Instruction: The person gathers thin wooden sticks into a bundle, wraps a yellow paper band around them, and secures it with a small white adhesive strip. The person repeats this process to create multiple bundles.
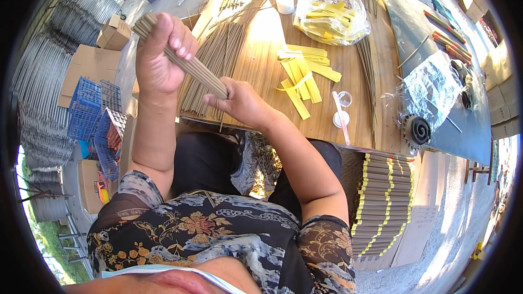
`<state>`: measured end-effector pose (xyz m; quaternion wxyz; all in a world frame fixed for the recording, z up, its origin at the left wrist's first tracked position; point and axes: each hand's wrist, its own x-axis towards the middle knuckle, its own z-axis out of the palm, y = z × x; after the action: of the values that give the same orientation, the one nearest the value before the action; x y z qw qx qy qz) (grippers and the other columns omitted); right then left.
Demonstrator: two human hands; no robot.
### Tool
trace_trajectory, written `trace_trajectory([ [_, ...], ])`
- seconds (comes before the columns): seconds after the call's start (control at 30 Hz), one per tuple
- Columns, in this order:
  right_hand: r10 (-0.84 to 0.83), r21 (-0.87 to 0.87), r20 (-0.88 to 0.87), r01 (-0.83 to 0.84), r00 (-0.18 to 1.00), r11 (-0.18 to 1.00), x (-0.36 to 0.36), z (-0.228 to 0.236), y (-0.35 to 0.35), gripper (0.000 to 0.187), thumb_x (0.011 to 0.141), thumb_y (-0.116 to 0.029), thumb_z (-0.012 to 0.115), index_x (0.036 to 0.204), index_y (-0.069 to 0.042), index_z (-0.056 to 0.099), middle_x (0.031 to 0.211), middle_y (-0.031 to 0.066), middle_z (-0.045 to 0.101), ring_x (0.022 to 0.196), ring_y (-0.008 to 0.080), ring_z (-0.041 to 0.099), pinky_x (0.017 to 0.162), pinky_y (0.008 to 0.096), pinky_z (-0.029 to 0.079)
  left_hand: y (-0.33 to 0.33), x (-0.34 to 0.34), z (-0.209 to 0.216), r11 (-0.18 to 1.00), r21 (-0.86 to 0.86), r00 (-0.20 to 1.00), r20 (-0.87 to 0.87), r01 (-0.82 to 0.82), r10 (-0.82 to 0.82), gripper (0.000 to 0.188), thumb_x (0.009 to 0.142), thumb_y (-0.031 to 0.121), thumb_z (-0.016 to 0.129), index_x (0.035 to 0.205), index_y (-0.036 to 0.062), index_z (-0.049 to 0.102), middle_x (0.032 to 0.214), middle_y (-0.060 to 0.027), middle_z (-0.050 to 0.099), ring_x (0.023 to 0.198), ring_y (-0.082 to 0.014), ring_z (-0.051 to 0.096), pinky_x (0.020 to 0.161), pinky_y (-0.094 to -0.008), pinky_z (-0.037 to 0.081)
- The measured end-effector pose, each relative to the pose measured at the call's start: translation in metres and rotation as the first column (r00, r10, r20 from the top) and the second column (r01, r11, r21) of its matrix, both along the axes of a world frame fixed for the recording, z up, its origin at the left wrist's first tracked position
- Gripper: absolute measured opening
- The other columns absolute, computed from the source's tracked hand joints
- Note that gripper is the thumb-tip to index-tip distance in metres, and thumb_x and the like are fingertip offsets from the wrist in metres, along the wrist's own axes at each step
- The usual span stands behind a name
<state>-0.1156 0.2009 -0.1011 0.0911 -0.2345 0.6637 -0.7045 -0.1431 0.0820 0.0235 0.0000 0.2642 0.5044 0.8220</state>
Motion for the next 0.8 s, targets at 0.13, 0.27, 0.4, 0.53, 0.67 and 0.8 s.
trace_trajectory([
  [0.13, 0.058, -0.008, 0.023, -0.057, 0.998, 0.998, 0.005, 0.009, 0.004, 0.029, 0.080, -0.027, 0.065, 0.077, -0.001, 0.052, 0.061, 0.0044, 0.046, 0.061, 0.0108, 0.042, 0.057, 0.0280, 0.040, -0.006, -0.009, 0.009, 0.943, 0.049, 0.944, 0.018, 0.329, -0.331, 0.018, 0.078, 0.019, 0.066, 0.076, 0.0088, 0.052, 0.055, -0.0007, 0.046, 0.046, -0.0103, 0.045, 0.043, -0.0240, 0.038],
  [0.27, -0.253, 0.109, -0.181, 0.275, 0.950, 0.955, -0.002, 0.002, -0.001, 0.029, 0.080, -0.027, 0.064, 0.074, -0.002, 0.050, 0.063, 0.0125, 0.051, 0.059, 0.0243, 0.051, 0.057, 0.0329, 0.043, 0.014, 0.003, 0.006, 0.976, -0.031, 0.976, -0.044, -0.214, 0.213, 0.018, 0.077, 0.015, 0.067, 0.076, 0.0069, 0.051, 0.056, -0.0018, 0.048, 0.046, -0.0107, 0.047, 0.043, -0.0240, 0.040],
  [0.4, -0.372, 0.207, -0.348, 0.458, 0.860, 0.865, -0.003, -0.006, -0.003, 0.026, 0.082, -0.026, 0.062, 0.081, -0.002, 0.052, 0.061, 0.0131, 0.049, 0.056, 0.0200, 0.045, 0.057, 0.0322, 0.042, 0.027, 0.008, -0.003, 0.906, 0.026, 0.905, -0.044, -0.422, 0.423, 0.017, 0.077, 0.011, 0.066, 0.076, 0.0053, 0.051, 0.056, -0.0030, 0.050, 0.045, -0.0111, 0.047, 0.043, -0.0234, 0.040],
  [0.53, -0.347, 0.141, -0.239, 0.386, 0.907, 0.911, -0.007, -0.006, -0.001, 0.030, 0.078, -0.027, 0.065, 0.073, -0.002, 0.049, 0.065, 0.0172, 0.052, 0.061, 0.0337, 0.052, 0.058, 0.0359, 0.044, 0.026, 0.003, -0.005, 0.952, -0.049, 0.953, 0.011, -0.301, 0.302, 0.018, 0.077, 0.014, 0.066, 0.074, 0.0056, 0.050, 0.055, -0.0026, 0.049, 0.044, -0.0106, 0.046, 0.042, -0.0224, 0.039],
  [0.67, -0.265, 0.084, -0.216, 0.289, 0.940, 0.954, -0.007, -0.006, 0.000, 0.027, 0.078, -0.025, 0.067, 0.081, -0.002, 0.053, 0.063, 0.0067, 0.048, 0.060, 0.0155, 0.046, 0.056, 0.0293, 0.041, 0.024, 0.017, 0.003, 0.991, -0.020, 0.990, -0.033, -0.136, 0.135, 0.021, 0.076, 0.016, 0.067, 0.069, 0.0069, 0.049, 0.051, -0.0003, 0.046, 0.041, -0.0080, 0.042, 0.039, -0.0206, 0.036],
  [0.8, -0.238, 0.022, -0.089, 0.240, 0.967, 0.970, -0.020, -0.015, -0.003, 0.027, 0.076, -0.023, 0.070, 0.084, -0.003, 0.055, 0.063, 0.0005, 0.047, 0.062, 0.0067, 0.042, 0.056, 0.0248, 0.041, 0.018, 0.001, -0.008, 0.996, -0.017, 0.994, -0.065, -0.087, 0.086, 0.022, 0.077, 0.016, 0.067, 0.067, 0.0070, 0.050, 0.049, 0.0012, 0.046, 0.040, -0.0070, 0.042, 0.038, -0.0196, 0.035],
])
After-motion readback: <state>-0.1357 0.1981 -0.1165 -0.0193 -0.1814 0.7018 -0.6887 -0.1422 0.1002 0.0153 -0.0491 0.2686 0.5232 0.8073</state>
